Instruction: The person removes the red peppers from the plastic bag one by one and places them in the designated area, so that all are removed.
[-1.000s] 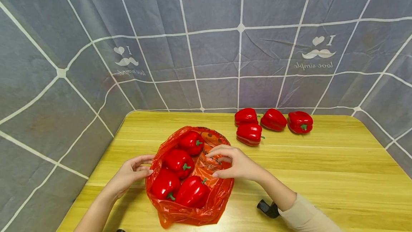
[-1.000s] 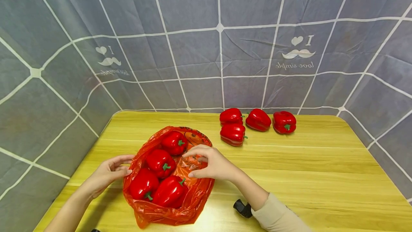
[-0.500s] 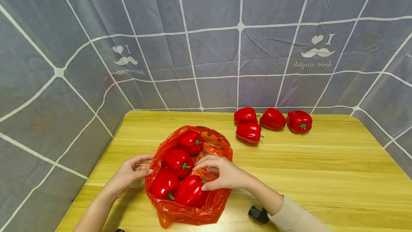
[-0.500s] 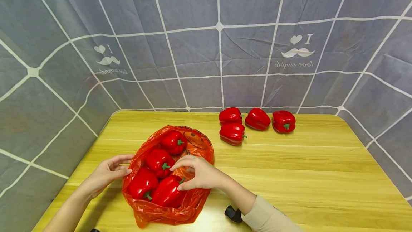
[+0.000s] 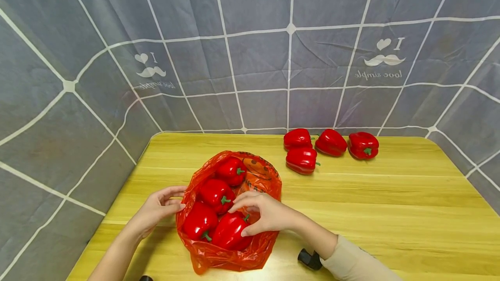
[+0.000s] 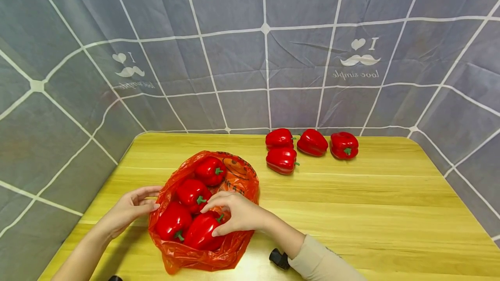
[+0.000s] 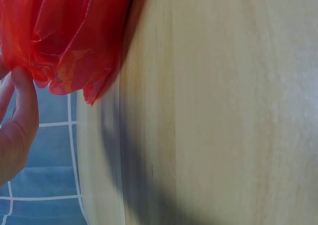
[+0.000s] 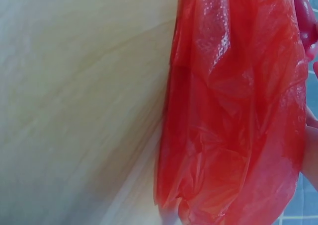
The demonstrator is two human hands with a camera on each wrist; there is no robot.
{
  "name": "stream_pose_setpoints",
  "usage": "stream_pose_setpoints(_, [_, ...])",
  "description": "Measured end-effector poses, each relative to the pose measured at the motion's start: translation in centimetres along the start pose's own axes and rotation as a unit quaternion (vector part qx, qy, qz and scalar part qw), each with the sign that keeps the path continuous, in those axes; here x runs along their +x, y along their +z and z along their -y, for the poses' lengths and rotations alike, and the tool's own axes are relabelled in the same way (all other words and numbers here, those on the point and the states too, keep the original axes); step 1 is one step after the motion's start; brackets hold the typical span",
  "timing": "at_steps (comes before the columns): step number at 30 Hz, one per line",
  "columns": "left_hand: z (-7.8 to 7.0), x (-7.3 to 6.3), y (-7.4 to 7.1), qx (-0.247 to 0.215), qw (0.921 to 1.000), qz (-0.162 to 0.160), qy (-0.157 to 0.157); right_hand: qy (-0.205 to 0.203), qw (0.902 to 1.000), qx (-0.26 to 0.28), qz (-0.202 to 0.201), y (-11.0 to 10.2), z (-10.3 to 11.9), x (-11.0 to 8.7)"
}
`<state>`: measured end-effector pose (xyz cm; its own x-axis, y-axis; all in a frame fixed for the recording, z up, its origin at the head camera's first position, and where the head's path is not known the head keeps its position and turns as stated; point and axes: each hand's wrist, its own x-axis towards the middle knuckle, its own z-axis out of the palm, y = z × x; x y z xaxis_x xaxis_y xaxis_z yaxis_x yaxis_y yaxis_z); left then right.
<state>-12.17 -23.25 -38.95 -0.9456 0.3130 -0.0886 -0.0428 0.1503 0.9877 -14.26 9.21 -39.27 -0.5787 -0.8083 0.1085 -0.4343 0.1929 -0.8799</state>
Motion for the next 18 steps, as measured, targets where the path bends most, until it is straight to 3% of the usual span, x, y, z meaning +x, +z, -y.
stream_pose_setpoints(7, [0.17, -0.05, -0.08, -0.006, 1.0000, 0.004, 0.003, -0.011, 0.9997, -0.005, 0.021, 0.11, -0.14, 0.17])
stream_pose_setpoints(18, [0.16, -0.09, -0.10, -0.004, 1.0000, 0.003, 0.004, 0.003, 0.9975, -0.045, 0.054, 0.16, -0.16, 0.27])
